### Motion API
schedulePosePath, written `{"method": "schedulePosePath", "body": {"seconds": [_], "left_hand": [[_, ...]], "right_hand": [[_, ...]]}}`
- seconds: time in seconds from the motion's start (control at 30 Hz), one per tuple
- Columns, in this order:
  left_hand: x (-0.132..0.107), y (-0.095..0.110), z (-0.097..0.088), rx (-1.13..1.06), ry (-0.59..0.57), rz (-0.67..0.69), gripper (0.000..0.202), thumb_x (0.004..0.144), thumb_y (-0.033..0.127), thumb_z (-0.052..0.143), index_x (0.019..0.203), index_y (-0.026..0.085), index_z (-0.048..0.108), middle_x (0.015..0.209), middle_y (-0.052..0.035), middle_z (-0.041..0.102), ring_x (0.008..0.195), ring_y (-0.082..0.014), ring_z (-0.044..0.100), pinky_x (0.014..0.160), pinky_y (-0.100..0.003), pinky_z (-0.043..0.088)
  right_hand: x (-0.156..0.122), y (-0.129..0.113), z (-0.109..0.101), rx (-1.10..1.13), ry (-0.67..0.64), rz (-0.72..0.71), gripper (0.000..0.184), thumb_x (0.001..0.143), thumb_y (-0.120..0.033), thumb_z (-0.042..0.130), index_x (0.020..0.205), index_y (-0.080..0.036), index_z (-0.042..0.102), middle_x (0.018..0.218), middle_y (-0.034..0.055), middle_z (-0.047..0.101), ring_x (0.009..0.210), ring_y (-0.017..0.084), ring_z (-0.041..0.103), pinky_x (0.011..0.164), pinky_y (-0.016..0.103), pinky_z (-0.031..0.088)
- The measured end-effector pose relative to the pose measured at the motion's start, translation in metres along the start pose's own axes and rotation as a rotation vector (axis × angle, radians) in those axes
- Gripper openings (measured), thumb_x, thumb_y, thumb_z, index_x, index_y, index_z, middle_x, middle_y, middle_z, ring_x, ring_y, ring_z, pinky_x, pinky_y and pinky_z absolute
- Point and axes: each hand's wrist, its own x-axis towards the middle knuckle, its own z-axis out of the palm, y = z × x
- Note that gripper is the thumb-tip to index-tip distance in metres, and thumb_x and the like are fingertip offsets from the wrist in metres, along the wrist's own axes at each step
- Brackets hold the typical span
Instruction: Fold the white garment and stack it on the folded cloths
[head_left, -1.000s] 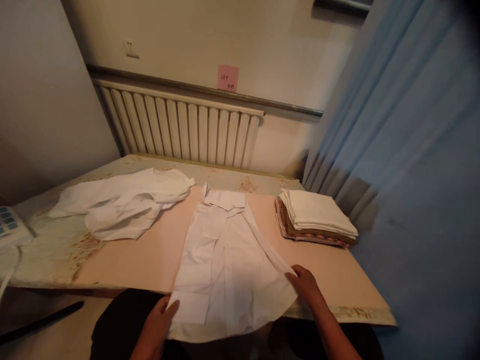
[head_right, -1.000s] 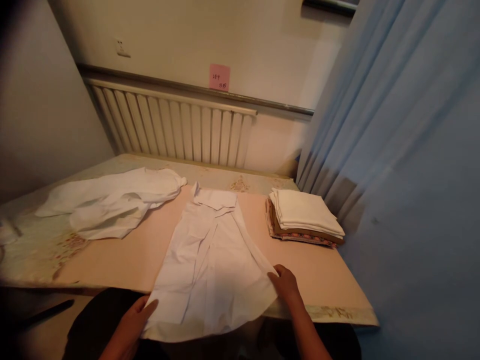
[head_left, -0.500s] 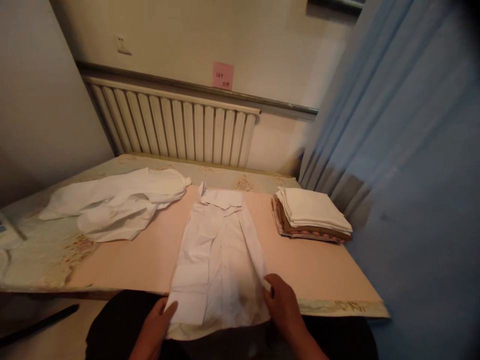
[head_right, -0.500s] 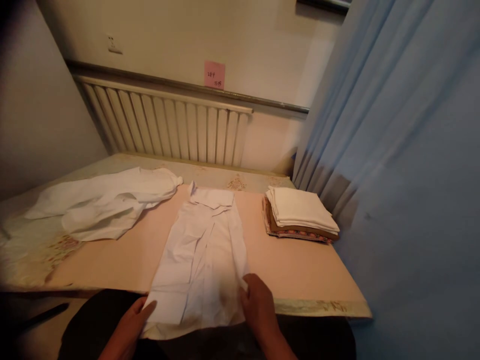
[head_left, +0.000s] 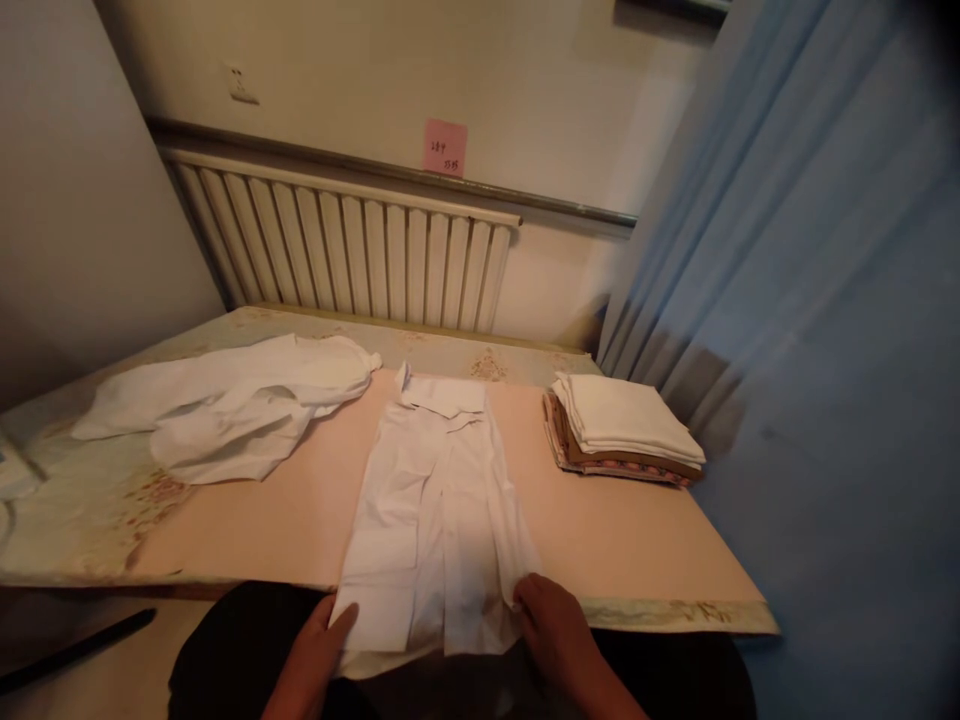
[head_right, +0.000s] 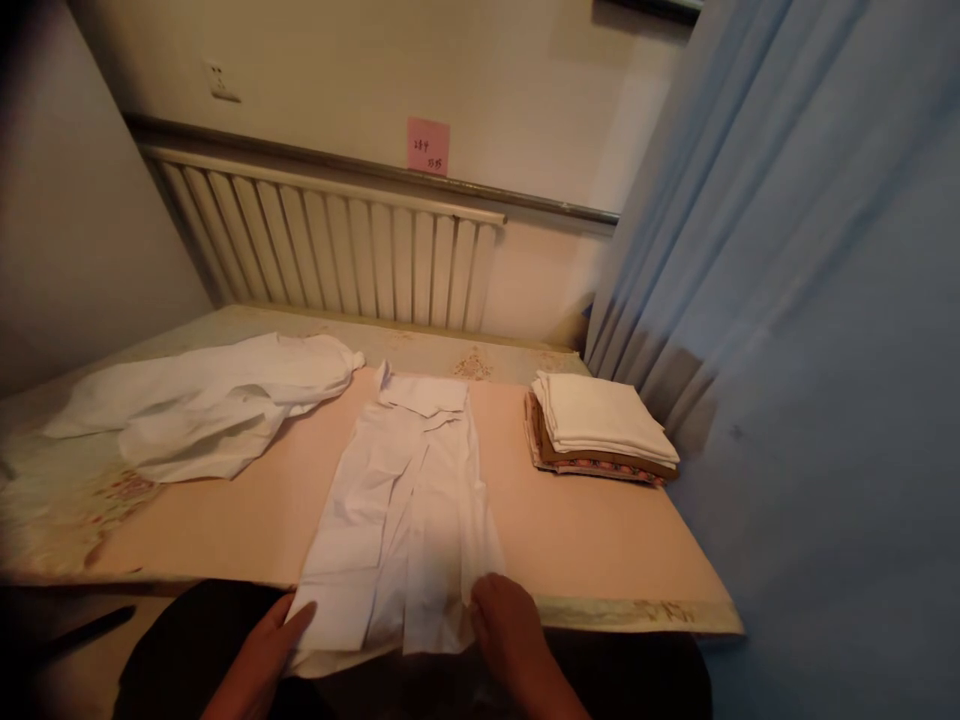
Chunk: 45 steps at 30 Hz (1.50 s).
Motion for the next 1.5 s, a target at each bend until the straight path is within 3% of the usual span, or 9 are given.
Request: {"method": "schedulePosePath", "body": {"seconds": [0.23,0.33,0.47,0.63,0.9,1.07,1.3,1.4,1.5], "left_hand": [[0.007,-0.01,-0.013,0.336,0.116,0.179,0.053,0.066,0.054,0.065,0.102,0.015,0.063,0.095,-0.0089,0.071,0.09,-0.0285,0.068,0.081,-0.04,0.054],[0.006,-0.008,-0.018,0.58,0.227,0.378,0.057,0.07,0.055,0.057,0.109,0.014,0.06,0.103,-0.0129,0.066,0.098,-0.0314,0.064,0.09,-0.046,0.051],[0.007,0.007,-0.011,0.891,0.331,0.765,0.048,0.082,0.045,0.045,0.114,0.012,0.057,0.116,-0.0175,0.06,0.115,-0.0337,0.053,0.102,-0.052,0.041],[0.04,0.035,0.013,1.005,0.306,0.946,0.044,0.087,0.041,0.04,0.117,0.012,0.055,0.121,-0.0175,0.056,0.118,-0.0312,0.049,0.103,-0.05,0.041],[0.148,0.105,0.047,1.033,0.237,0.819,0.033,0.083,0.034,0.04,0.099,0.013,0.06,0.106,-0.0141,0.062,0.108,-0.0284,0.053,0.099,-0.045,0.042],[0.178,0.125,0.049,0.949,0.226,0.703,0.033,0.088,0.034,0.036,0.103,0.016,0.059,0.107,-0.0104,0.063,0.104,-0.0244,0.057,0.094,-0.039,0.045],[0.192,0.133,0.047,0.859,0.204,0.589,0.038,0.091,0.038,0.034,0.112,0.018,0.059,0.116,-0.0092,0.063,0.105,-0.0223,0.06,0.09,-0.035,0.046],[0.195,0.135,0.046,0.843,0.192,0.556,0.036,0.092,0.038,0.034,0.111,0.019,0.058,0.114,-0.0081,0.065,0.104,-0.0224,0.061,0.087,-0.035,0.046],[0.193,0.136,0.046,0.828,0.182,0.523,0.034,0.092,0.036,0.034,0.11,0.02,0.058,0.113,-0.0076,0.065,0.103,-0.0222,0.061,0.085,-0.034,0.045]], "right_hand": [[0.003,0.006,-0.005,0.202,-0.156,-0.027,0.01,0.083,-0.018,0.055,0.077,-0.022,0.062,0.077,-0.0006,0.066,0.072,0.016,0.06,0.065,0.024,0.039],[0.024,0.018,-0.017,0.319,0.045,0.022,0.02,0.091,-0.024,0.046,0.085,-0.021,0.065,0.082,0.0019,0.068,0.077,0.016,0.063,0.07,0.025,0.046],[0.06,0.04,-0.006,0.172,0.413,-0.049,0.036,0.096,-0.027,0.037,0.124,-0.016,0.058,0.128,0.0137,0.061,0.121,0.024,0.056,0.101,0.041,0.045],[0.081,0.05,0.034,-0.069,0.307,-0.201,0.05,0.091,-0.024,0.051,0.14,-0.017,0.045,0.148,0.0128,0.044,0.14,0.029,0.035,0.112,0.053,0.034],[0.076,0.056,0.042,-0.058,0.269,-0.195,0.051,0.092,-0.029,0.053,0.142,-0.025,0.044,0.148,0.0069,0.045,0.139,0.027,0.038,0.112,0.053,0.035],[0.095,0.059,0.041,0.06,0.383,-0.057,0.034,0.092,-0.034,0.055,0.124,-0.027,0.061,0.126,0.0078,0.064,0.118,0.026,0.059,0.1,0.046,0.049],[0.222,0.046,0.02,0.036,0.457,-0.036,0.03,0.09,-0.02,0.044,0.114,-0.017,0.062,0.109,0.0109,0.067,0.103,0.023,0.06,0.094,0.039,0.048],[0.275,0.033,0.016,-0.122,0.333,0.036,0.037,0.087,-0.016,0.046,0.121,-0.013,0.059,0.118,0.013,0.063,0.11,0.023,0.055,0.097,0.036,0.042],[0.308,0.019,0.015,-0.21,0.172,0.062,0.029,0.083,-0.01,0.047,0.102,-0.019,0.067,0.099,0.0069,0.068,0.094,0.02,0.058,0.086,0.03,0.042]]}}
